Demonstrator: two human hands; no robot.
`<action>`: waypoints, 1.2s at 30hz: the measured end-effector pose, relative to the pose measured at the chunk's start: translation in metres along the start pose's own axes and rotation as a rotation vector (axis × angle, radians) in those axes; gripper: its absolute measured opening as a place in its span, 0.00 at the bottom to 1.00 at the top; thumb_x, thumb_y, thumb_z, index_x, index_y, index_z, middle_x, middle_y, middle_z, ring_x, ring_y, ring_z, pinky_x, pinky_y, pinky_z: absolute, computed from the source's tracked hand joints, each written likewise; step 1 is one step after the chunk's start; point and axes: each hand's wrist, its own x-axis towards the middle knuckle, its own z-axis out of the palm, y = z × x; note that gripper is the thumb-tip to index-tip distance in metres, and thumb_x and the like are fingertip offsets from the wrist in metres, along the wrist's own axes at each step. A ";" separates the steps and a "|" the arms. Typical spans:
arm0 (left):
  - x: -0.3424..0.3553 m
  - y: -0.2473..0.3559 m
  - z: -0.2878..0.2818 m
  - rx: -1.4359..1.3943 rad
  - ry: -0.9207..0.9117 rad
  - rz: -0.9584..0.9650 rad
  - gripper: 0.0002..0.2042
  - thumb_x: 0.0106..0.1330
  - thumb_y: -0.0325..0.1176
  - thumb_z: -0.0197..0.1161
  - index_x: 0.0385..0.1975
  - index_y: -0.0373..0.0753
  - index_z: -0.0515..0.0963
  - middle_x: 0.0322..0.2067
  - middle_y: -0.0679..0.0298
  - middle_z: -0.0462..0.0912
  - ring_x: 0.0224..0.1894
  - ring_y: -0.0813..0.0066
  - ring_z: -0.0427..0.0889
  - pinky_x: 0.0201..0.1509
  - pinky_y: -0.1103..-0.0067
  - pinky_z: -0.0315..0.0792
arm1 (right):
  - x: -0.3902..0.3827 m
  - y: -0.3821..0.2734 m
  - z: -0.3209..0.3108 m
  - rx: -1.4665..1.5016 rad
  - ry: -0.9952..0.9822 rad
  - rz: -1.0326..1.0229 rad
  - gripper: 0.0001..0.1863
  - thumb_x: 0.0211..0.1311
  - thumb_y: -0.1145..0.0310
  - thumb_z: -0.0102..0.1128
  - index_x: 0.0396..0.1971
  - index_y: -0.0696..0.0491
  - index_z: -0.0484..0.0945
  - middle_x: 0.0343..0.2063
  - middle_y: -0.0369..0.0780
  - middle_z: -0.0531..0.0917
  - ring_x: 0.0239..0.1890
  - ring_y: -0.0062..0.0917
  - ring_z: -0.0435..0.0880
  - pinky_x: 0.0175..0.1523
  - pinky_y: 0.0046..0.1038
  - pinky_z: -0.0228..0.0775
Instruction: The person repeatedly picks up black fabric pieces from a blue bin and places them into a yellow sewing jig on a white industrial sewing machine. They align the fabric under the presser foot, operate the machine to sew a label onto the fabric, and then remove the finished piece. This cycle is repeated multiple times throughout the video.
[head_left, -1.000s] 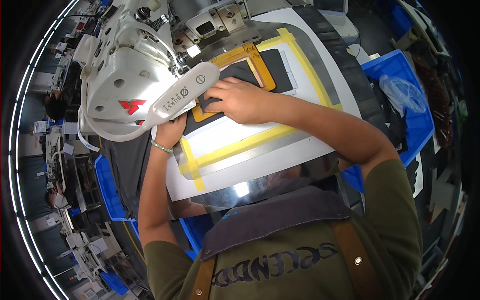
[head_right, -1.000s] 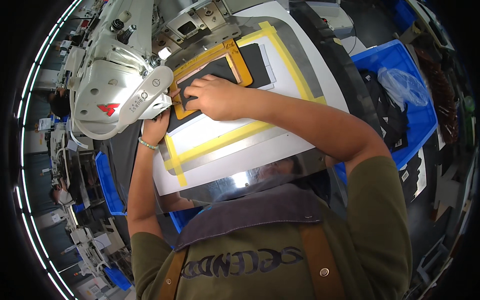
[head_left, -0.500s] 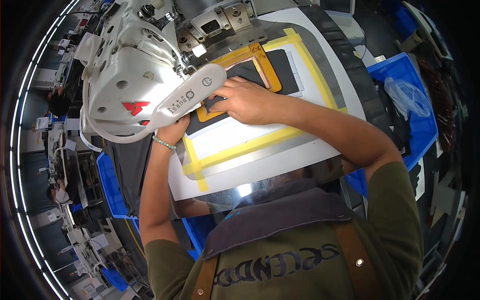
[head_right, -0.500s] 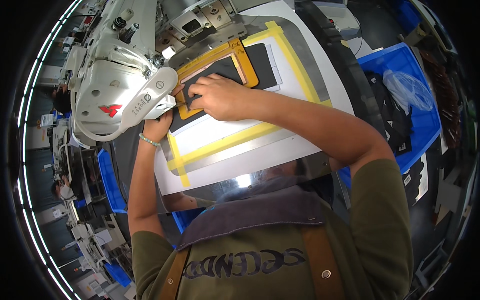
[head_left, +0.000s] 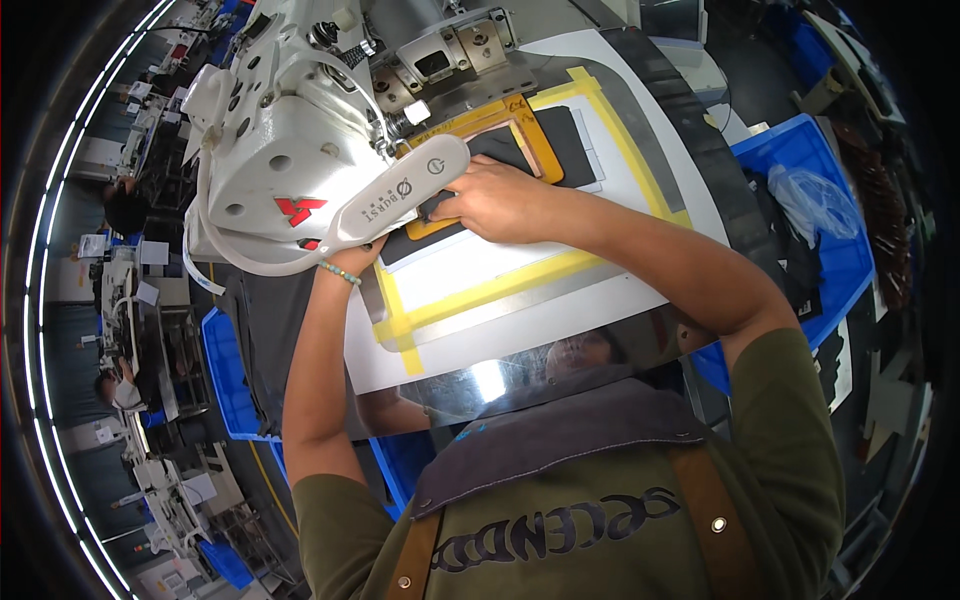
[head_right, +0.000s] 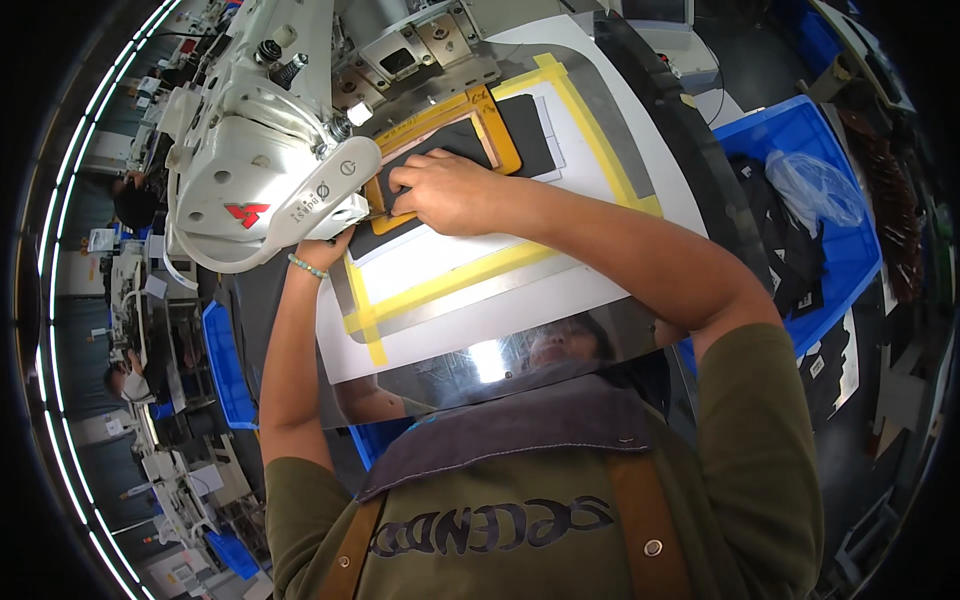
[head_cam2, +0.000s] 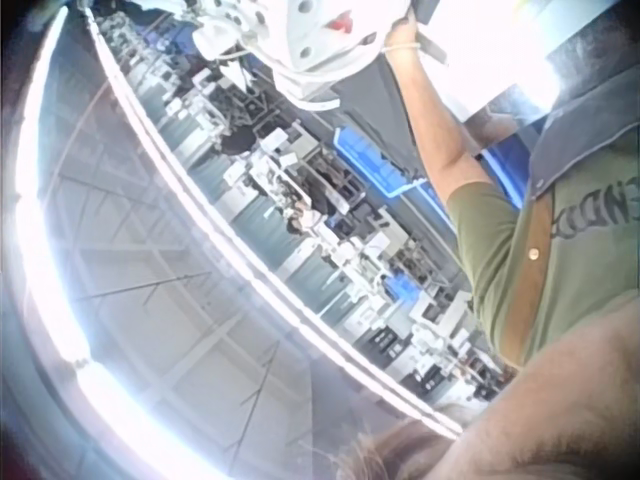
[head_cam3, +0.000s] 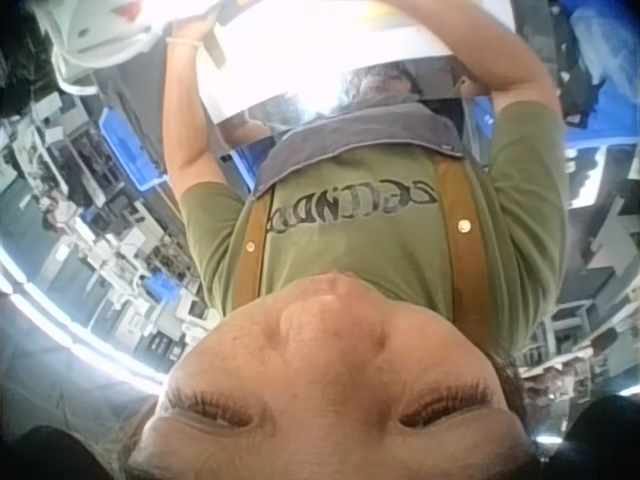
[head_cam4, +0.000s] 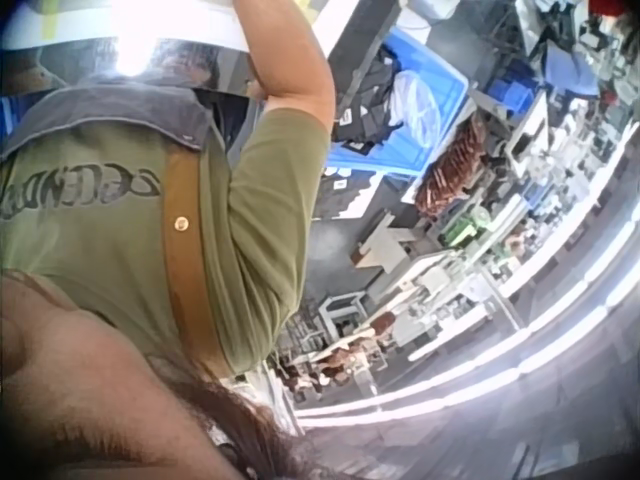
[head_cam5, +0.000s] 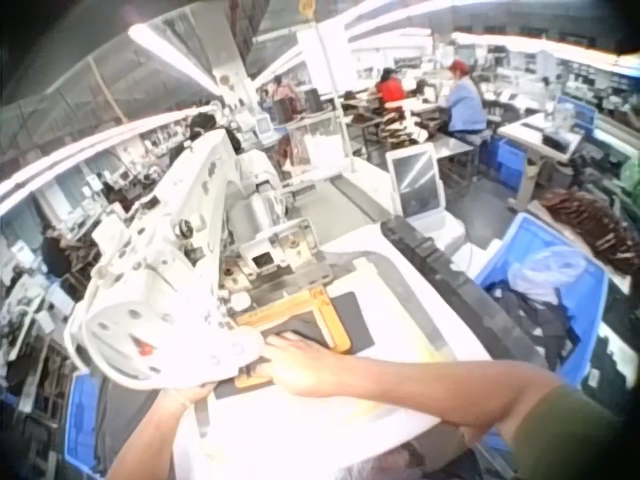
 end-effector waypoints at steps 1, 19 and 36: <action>0.002 0.000 0.000 0.023 -0.015 -0.005 0.19 0.66 0.38 0.66 0.57 0.46 0.80 0.57 0.58 0.82 0.61 0.55 0.78 0.67 0.62 0.69 | -0.001 0.001 0.002 -0.009 0.027 -0.005 0.19 0.62 0.77 0.53 0.48 0.49 0.88 0.51 0.40 0.80 0.59 0.33 0.74 0.68 0.38 0.63; 0.004 -0.047 0.019 0.116 0.071 0.184 0.20 0.67 0.37 0.66 0.59 0.48 0.78 0.59 0.60 0.81 0.62 0.57 0.77 0.69 0.63 0.69 | 0.021 0.004 -0.009 -0.160 -0.076 0.128 0.18 0.60 0.73 0.56 0.48 0.51 0.87 0.56 0.39 0.81 0.65 0.33 0.73 0.71 0.41 0.61; -0.008 -0.081 0.033 -0.039 0.239 0.042 0.20 0.63 0.27 0.69 0.57 0.41 0.81 0.54 0.59 0.85 0.57 0.60 0.82 0.63 0.66 0.74 | -0.001 -0.008 -0.003 -0.102 -0.006 -0.182 0.18 0.55 0.78 0.61 0.48 0.57 0.86 0.56 0.40 0.83 0.62 0.34 0.76 0.67 0.38 0.68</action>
